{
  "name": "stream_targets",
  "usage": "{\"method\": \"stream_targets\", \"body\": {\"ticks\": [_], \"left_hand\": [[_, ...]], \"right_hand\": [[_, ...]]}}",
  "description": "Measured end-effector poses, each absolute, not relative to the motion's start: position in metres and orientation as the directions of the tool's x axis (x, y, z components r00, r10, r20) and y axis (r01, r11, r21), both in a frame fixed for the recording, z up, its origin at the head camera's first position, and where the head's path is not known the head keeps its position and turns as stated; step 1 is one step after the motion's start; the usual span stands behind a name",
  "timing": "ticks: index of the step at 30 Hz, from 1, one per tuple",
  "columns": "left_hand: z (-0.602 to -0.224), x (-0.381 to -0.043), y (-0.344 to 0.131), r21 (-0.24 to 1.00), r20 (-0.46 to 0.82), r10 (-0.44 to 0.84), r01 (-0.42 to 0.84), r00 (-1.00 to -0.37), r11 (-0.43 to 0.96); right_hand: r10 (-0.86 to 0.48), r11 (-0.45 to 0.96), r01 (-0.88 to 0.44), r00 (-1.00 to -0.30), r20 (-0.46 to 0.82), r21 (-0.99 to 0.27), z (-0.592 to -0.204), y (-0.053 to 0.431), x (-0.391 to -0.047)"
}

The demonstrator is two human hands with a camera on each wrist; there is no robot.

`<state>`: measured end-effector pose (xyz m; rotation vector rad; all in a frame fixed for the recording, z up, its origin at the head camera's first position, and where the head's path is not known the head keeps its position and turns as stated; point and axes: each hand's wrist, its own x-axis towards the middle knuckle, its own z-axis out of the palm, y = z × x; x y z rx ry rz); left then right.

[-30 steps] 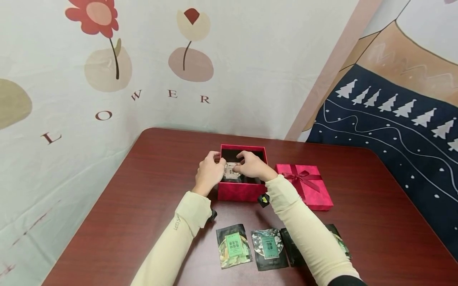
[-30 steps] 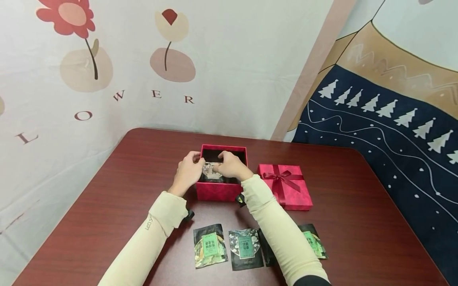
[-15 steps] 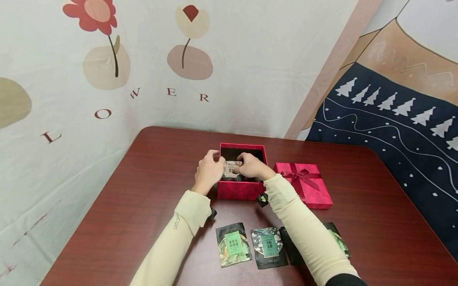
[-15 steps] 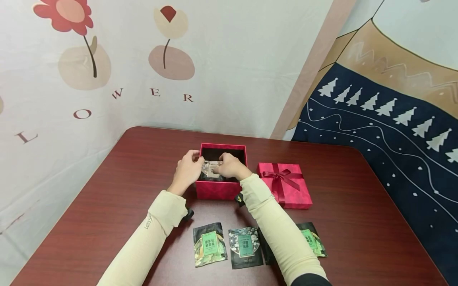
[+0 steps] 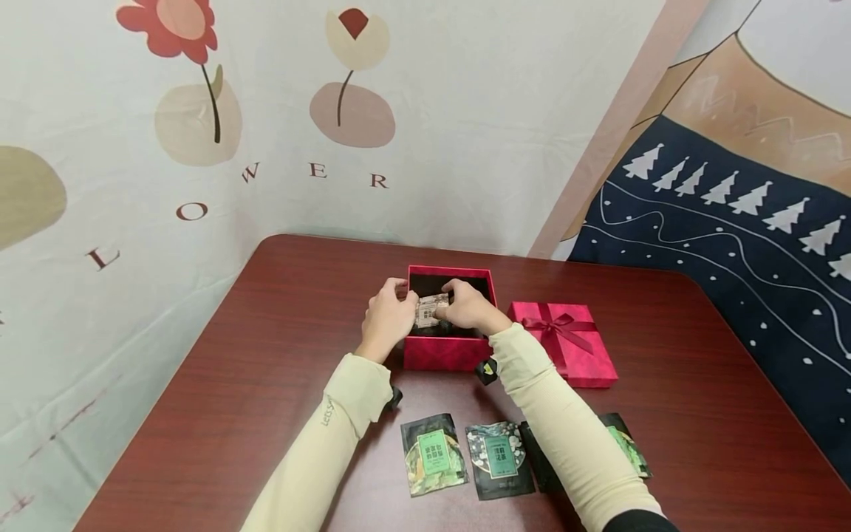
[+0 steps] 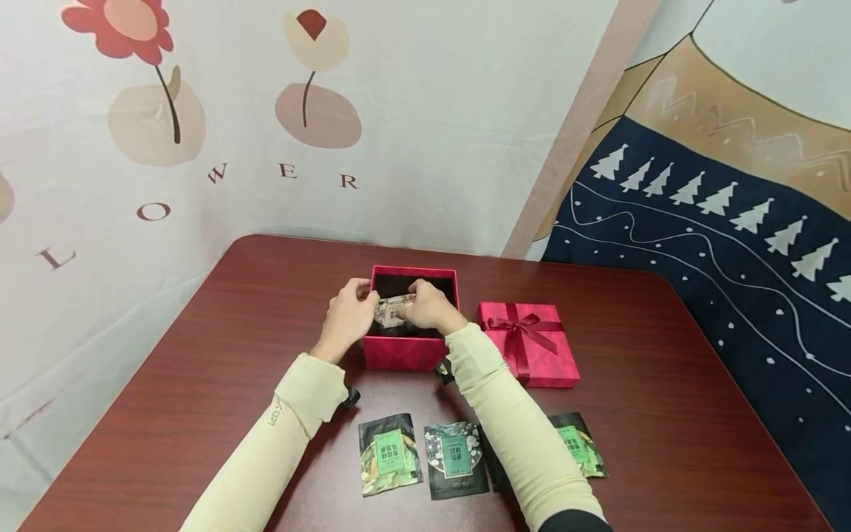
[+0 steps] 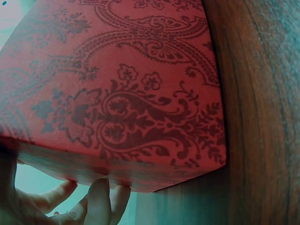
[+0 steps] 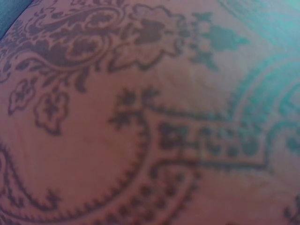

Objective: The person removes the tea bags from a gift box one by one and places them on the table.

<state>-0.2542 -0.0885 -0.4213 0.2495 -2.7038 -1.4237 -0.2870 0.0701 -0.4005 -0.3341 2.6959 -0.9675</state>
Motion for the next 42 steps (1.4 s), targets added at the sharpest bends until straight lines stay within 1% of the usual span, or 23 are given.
{"method": "stream_targets", "body": {"ticks": [6,16,22,27,36,42], "left_hand": [[-0.422,-0.255,-0.089,0.820,-0.009,-0.178,-0.109,-0.984,0.562],[-0.422,-0.254,-0.088,0.818,-0.027,-0.170,-0.119,-0.985,0.562],[-0.422,-0.255,-0.088,0.818,-0.023,-0.179,-0.121,-0.984,0.562],[-0.422,-0.255,-0.089,0.821,-0.023,-0.181,-0.122,-0.983,0.558],[-0.421,-0.254,-0.089,0.824,-0.022,-0.176,-0.118,-0.984,0.554],[-0.422,-0.255,-0.088,0.823,-0.014,-0.173,-0.109,-0.985,0.558]], "right_hand": [[-0.339,0.685,-0.133,-0.928,-0.151,-0.717,-0.400,0.070,-0.287],[-0.342,0.669,-0.137,-0.929,-0.139,-0.730,-0.397,0.073,-0.285],[-0.338,0.635,-0.119,-0.931,-0.136,-0.764,-0.386,0.076,-0.280],[-0.348,0.617,-0.138,-0.931,-0.111,-0.775,-0.375,0.081,-0.274],[-0.350,0.576,-0.165,-0.935,-0.059,-0.801,-0.358,0.100,-0.262],[-0.349,0.545,-0.154,-0.936,-0.056,-0.824,-0.348,0.114,-0.253]]}}
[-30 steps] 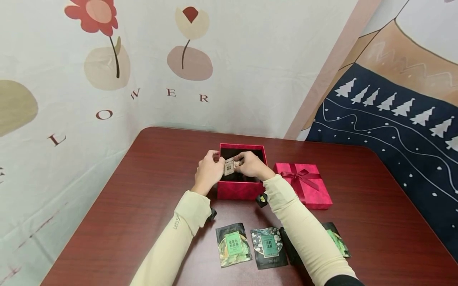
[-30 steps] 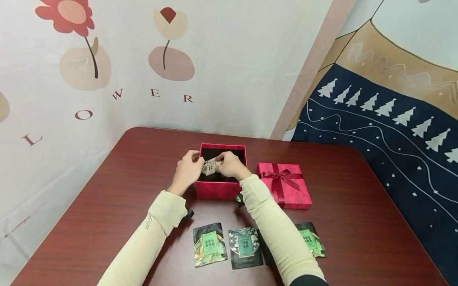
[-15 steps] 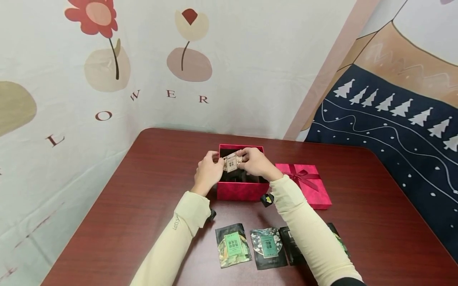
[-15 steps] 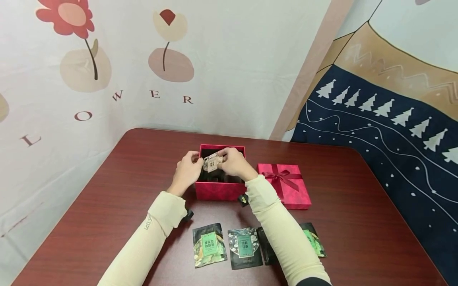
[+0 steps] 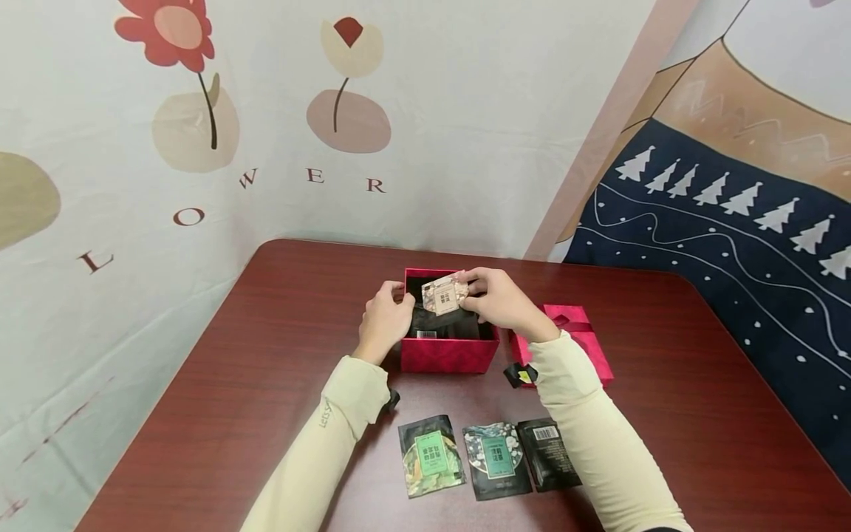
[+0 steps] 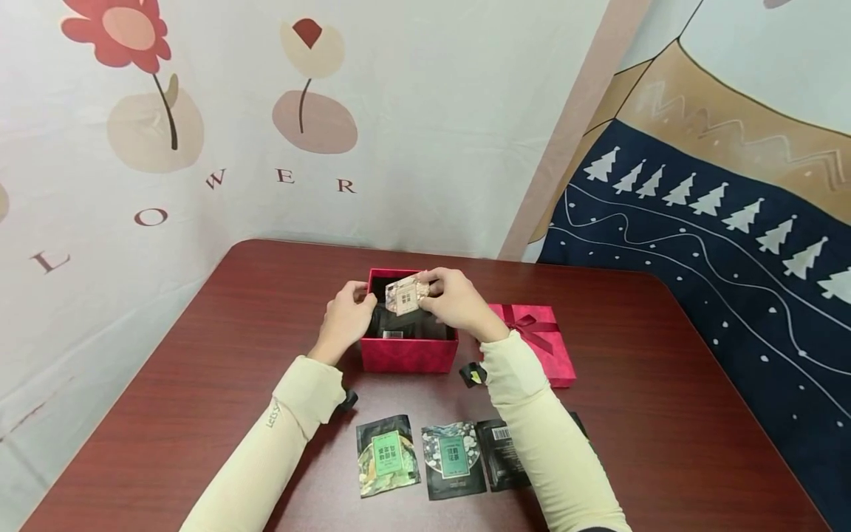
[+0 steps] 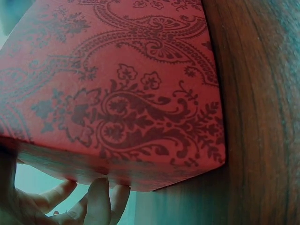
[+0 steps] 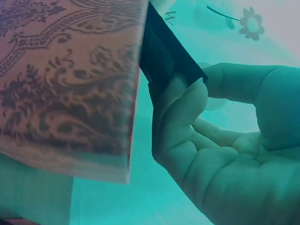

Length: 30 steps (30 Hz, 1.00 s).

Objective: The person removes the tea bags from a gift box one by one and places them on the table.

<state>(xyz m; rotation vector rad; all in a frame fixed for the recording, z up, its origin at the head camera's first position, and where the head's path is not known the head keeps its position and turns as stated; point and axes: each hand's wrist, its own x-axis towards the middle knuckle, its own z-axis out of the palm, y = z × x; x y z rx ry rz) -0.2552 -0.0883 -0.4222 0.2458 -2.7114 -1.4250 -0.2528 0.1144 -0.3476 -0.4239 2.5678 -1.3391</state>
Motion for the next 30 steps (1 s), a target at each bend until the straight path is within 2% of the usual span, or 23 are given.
{"method": "stream_targets", "body": {"ticks": [16,25,30], "left_hand": [[-0.423,-0.257,-0.091,0.825,-0.006,-0.164,-0.098,-0.986,0.557],[-0.424,-0.256,-0.090,0.824,-0.011,-0.165,-0.102,-0.986,0.557],[-0.423,-0.257,-0.090,0.820,-0.015,-0.163,-0.106,-0.987,0.562]], "right_hand": [[-0.309,0.509,-0.122,-0.950,-0.049,-0.852,-0.332,0.170,-0.224],[-0.278,0.414,-0.069,-0.959,-0.054,-0.907,-0.332,0.208,-0.209],[-0.246,0.408,-0.051,-0.968,-0.056,-0.911,-0.333,0.232,-0.197]]}}
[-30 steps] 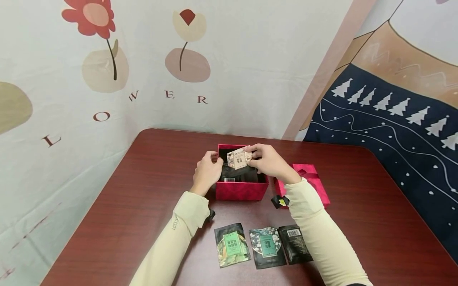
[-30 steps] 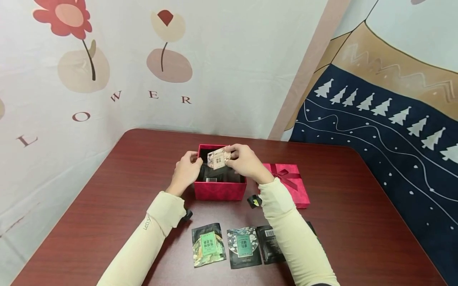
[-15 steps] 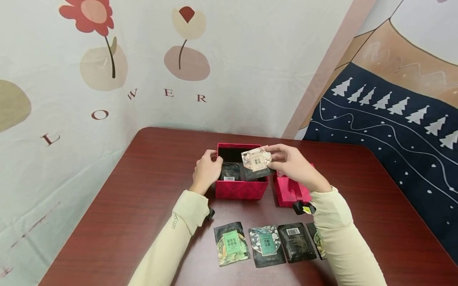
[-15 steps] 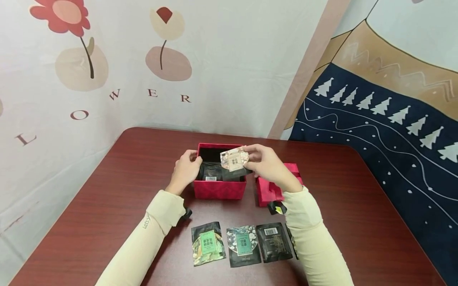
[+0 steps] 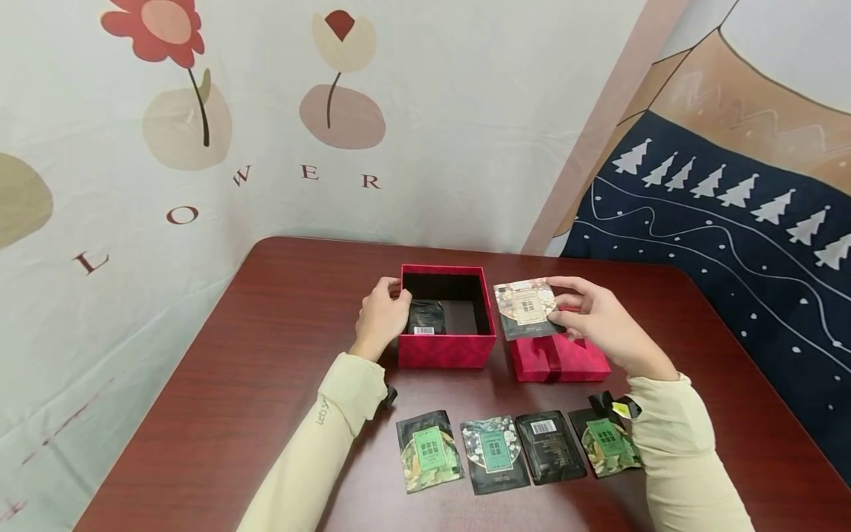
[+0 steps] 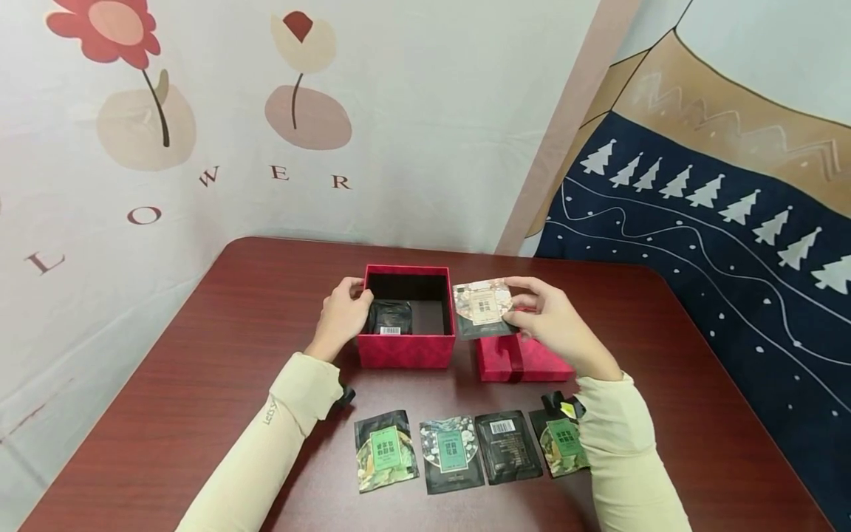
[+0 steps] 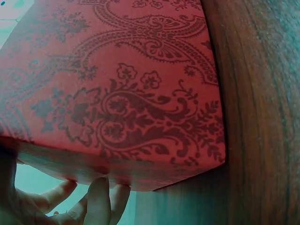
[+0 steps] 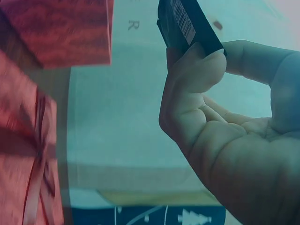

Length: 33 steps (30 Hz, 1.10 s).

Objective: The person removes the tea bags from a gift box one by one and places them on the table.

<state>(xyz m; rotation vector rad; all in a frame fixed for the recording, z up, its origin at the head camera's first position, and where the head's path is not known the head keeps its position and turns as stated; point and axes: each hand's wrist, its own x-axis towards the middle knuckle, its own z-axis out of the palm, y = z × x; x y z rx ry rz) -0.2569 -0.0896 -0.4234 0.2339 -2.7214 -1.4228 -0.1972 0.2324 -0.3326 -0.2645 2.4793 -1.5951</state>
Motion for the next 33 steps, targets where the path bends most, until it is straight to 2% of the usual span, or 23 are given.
{"method": "stream_targets", "body": {"ticks": [6,12,28,33], "left_hand": [[-0.423,-0.257,-0.089,0.821,-0.014,-0.164,-0.106,-0.986,0.562],[-0.423,-0.257,-0.089,0.824,-0.014,-0.158,-0.101,-0.987,0.558],[-0.418,-0.255,-0.088,0.822,-0.032,-0.161,-0.118,-0.986,0.557],[-0.417,-0.254,-0.088,0.820,-0.038,-0.155,-0.120,-0.987,0.559]], "right_hand": [[-0.192,0.360,-0.008,-0.979,-0.065,-0.933,-0.340,0.265,-0.186],[-0.136,0.368,0.024,-0.988,-0.080,-0.930,-0.350,0.297,-0.175],[-0.045,0.150,0.167,-0.984,-0.175,-0.975,-0.385,0.376,-0.153],[-0.011,0.138,0.219,-0.975,-0.223,-0.966,-0.396,0.393,-0.151]]}}
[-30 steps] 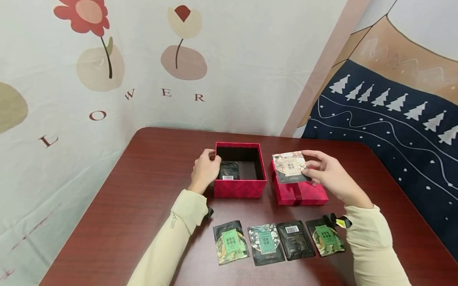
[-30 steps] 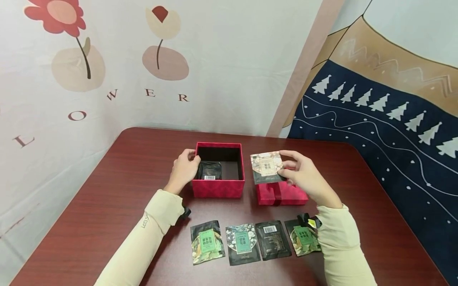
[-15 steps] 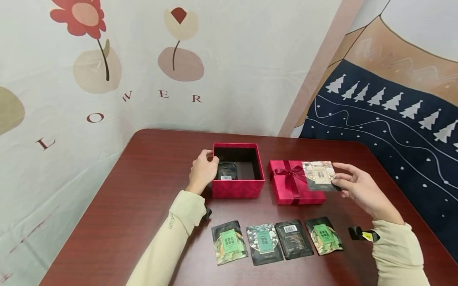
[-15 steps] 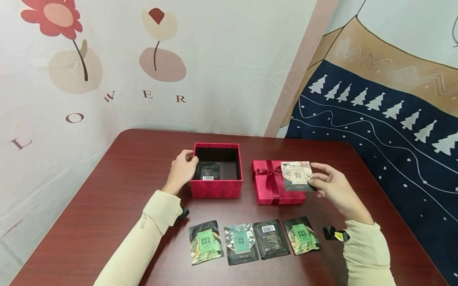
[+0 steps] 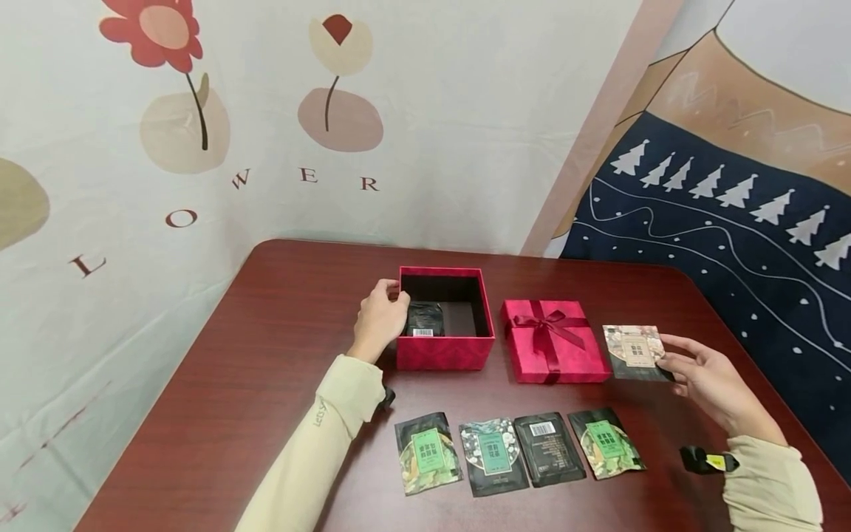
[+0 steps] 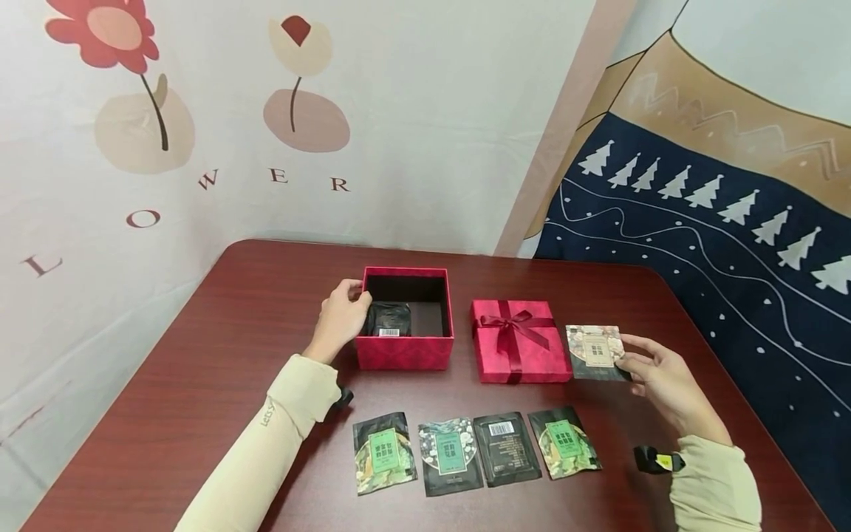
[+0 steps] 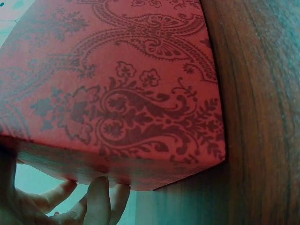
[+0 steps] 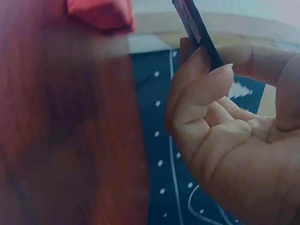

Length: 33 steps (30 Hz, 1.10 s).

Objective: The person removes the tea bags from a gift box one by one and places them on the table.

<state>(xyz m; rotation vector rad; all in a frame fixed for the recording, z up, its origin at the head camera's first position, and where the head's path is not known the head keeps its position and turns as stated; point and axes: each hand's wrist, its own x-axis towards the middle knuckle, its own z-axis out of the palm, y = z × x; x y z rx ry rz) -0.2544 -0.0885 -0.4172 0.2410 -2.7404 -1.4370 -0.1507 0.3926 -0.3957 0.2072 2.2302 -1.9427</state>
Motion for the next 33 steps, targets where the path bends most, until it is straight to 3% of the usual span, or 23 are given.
{"method": "stream_targets", "body": {"ticks": [10,22,33], "left_hand": [[-0.424,-0.258,-0.089,0.825,-0.005,-0.151,-0.090,-0.989,0.558],[-0.424,-0.258,-0.088,0.827,-0.006,-0.161,-0.096,-0.987,0.554],[-0.423,-0.258,-0.088,0.826,-0.016,-0.161,-0.104,-0.987,0.555]], "right_hand": [[0.021,0.204,0.282,-0.959,-0.284,-0.937,-0.418,0.413,-0.151],[0.069,0.482,0.310,-0.946,-0.317,-0.820,-0.435,0.412,-0.159],[0.105,0.618,0.289,-0.952,-0.287,-0.731,-0.434,0.407,-0.161]]}}
